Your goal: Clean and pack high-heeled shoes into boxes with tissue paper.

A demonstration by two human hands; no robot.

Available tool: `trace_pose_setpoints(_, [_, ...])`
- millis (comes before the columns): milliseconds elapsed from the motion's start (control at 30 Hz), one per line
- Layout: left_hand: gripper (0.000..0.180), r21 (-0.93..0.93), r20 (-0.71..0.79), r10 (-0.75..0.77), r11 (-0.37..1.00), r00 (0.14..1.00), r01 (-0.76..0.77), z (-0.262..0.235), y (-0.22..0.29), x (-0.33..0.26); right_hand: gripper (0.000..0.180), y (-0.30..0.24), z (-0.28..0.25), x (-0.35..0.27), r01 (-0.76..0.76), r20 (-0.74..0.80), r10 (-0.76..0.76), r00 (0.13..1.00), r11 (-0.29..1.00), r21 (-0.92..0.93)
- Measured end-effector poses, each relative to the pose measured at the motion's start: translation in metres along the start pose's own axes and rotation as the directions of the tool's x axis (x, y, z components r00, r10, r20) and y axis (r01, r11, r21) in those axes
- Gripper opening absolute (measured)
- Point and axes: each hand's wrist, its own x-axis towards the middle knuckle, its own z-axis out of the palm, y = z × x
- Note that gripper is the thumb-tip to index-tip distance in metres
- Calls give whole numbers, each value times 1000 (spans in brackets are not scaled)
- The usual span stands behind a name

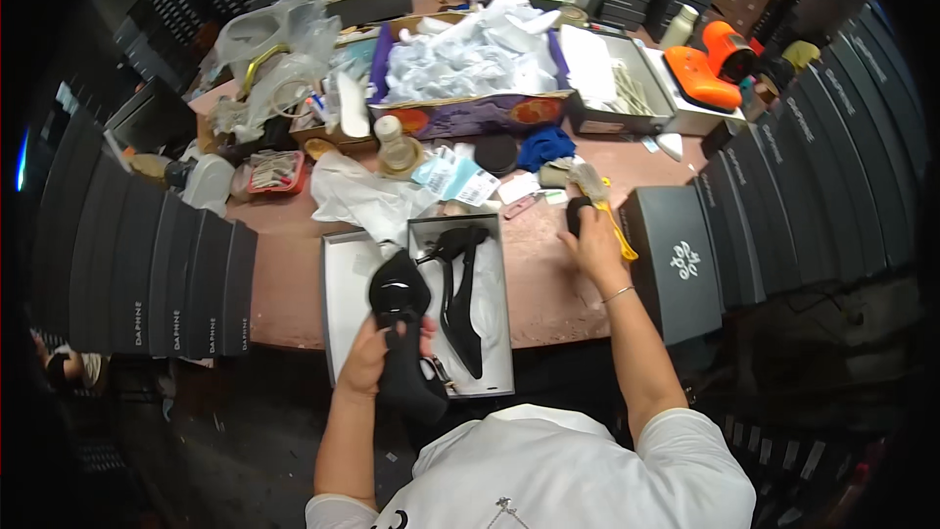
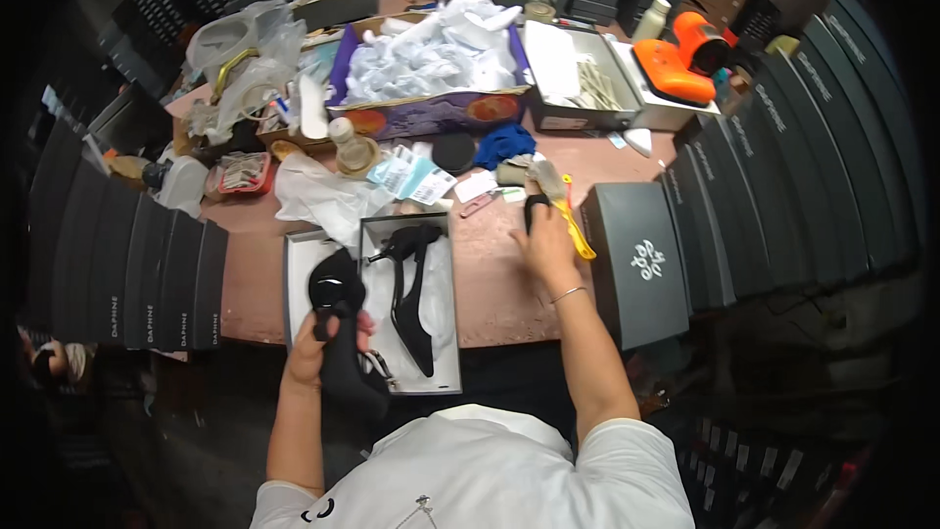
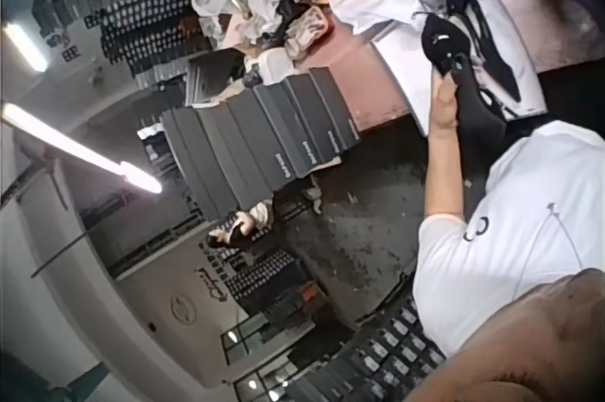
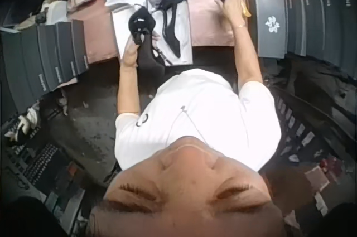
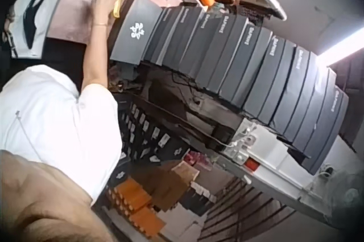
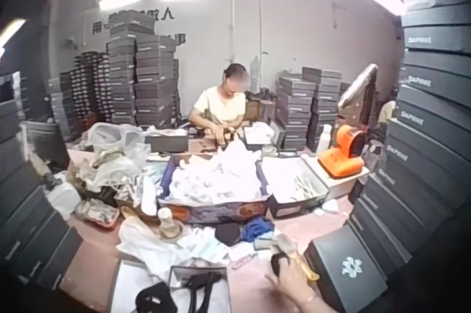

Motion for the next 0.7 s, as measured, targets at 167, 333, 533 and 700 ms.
trace_pose_setpoints(167, [49,-50,134,-99,993,986,107,12,1,25,55,9,17,8,-321,142,289,947,824,467])
trace_pose_setpoints(333, [48,46,147,-143,989,979,137,10,6,34,43,-17,50,-18,87,14,-88,996,991,97])
trace_pose_setpoints(533, [50,-83,56,-207,974,977,211,9,19,42,38,-34,27,36,160,-137,-111,984,888,432])
trace_pose_setpoints(700, [40,-20,16,-146,989,989,146,14,23,63,41,-61,48,139,373,-257,-311,915,895,244])
